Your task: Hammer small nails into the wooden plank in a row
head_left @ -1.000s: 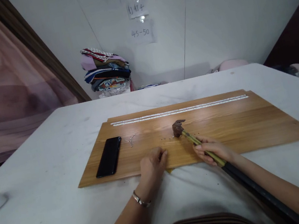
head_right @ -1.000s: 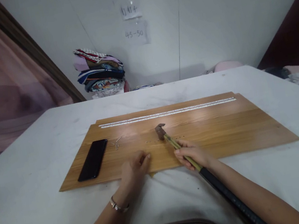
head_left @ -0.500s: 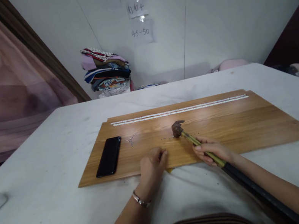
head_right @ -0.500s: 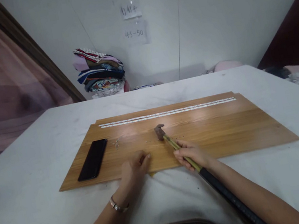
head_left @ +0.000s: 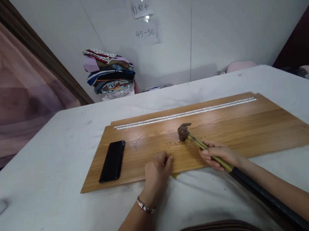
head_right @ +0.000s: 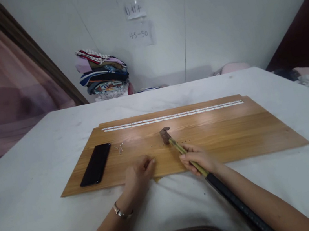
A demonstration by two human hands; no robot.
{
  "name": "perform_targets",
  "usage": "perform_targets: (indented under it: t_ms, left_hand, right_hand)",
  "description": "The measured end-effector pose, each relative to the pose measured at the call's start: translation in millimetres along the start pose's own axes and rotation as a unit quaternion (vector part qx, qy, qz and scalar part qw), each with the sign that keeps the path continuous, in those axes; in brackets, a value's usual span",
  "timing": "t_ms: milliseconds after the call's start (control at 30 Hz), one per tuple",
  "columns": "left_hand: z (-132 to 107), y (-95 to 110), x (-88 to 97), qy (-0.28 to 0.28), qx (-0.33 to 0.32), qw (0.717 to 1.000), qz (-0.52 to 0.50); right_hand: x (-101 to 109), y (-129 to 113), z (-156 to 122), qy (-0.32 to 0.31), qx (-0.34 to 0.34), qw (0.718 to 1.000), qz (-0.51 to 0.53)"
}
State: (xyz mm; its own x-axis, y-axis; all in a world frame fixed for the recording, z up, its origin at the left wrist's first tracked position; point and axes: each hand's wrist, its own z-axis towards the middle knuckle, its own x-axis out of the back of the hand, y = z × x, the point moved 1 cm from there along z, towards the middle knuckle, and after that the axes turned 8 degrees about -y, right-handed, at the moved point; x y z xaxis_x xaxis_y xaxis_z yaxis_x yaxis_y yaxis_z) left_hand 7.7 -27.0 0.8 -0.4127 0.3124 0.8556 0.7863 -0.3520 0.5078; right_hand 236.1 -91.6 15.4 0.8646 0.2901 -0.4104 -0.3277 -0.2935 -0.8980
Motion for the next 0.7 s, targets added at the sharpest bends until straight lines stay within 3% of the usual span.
perform_targets:
  t_ms: [700]
  left_hand:
    - [1.0,-1.5,-0.6,-0.003,-0.001,1.000,0.000]
  right_hand:
    - [0.6,2.0,0.9,0.000,0.008,1.000,-0.005]
